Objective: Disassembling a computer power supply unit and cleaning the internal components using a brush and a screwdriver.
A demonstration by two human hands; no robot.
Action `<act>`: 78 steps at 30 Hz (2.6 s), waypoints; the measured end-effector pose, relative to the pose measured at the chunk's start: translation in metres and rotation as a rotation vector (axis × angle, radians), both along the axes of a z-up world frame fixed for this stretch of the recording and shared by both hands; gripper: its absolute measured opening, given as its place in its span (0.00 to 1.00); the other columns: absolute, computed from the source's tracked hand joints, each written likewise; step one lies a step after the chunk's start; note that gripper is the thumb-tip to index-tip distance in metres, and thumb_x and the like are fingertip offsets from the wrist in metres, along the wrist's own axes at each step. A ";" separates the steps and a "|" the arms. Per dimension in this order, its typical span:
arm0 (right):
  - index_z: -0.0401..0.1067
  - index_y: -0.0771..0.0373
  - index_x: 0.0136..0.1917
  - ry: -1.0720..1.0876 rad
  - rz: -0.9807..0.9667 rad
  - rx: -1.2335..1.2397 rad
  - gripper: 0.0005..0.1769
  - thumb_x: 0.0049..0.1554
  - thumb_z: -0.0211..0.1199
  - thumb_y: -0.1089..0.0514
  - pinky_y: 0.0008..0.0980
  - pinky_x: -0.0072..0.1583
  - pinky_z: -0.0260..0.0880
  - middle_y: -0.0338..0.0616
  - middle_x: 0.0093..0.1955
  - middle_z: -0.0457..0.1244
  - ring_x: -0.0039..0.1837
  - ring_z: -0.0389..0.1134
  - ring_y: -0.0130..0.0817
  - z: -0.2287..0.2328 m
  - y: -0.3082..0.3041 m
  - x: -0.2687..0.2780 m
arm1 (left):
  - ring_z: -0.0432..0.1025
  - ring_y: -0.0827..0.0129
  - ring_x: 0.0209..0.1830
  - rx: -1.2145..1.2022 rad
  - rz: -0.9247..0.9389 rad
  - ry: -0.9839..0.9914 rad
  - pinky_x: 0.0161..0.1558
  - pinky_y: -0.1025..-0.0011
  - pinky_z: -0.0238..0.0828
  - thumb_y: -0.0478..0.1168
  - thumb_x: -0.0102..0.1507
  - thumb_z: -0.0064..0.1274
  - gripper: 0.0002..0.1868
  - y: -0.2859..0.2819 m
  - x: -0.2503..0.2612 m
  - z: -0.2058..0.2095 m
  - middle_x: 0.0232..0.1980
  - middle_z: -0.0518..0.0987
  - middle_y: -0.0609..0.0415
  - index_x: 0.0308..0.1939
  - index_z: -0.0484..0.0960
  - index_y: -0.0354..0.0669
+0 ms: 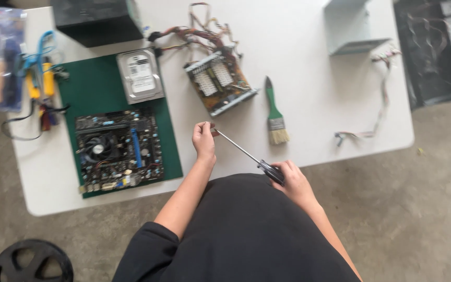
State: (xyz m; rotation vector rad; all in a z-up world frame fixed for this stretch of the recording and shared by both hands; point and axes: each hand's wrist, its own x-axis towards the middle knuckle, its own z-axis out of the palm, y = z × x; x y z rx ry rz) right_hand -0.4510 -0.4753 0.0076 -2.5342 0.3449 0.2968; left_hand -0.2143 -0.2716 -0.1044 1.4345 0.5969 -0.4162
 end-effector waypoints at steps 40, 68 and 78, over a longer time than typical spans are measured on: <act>0.71 0.46 0.60 0.650 -0.247 0.116 0.17 0.58 0.55 0.48 0.34 0.56 0.68 0.27 0.59 0.68 0.55 0.71 0.33 0.099 0.066 0.071 | 0.75 0.63 0.46 1.419 0.010 -0.883 0.50 0.52 0.51 0.40 0.68 0.55 0.10 0.262 0.226 0.066 0.47 0.82 0.63 0.47 0.90 0.62; 0.63 0.42 0.75 0.247 -0.459 0.243 0.27 0.64 0.56 0.42 0.53 0.65 0.73 0.55 0.64 0.70 0.66 0.72 0.58 0.006 0.004 0.026 | 0.79 0.50 0.60 0.664 -1.310 -0.539 0.63 0.51 0.74 0.54 0.59 0.63 0.31 -0.057 0.121 0.047 0.57 0.85 0.49 0.67 0.78 0.66; 0.63 0.45 0.75 0.218 -0.422 0.302 0.26 0.65 0.57 0.44 0.53 0.65 0.72 0.58 0.64 0.70 0.66 0.72 0.60 -0.008 -0.006 0.038 | 0.77 0.47 0.63 0.602 -1.351 -0.459 0.65 0.51 0.72 0.53 0.63 0.59 0.29 -0.054 0.119 0.073 0.60 0.84 0.43 0.69 0.76 0.64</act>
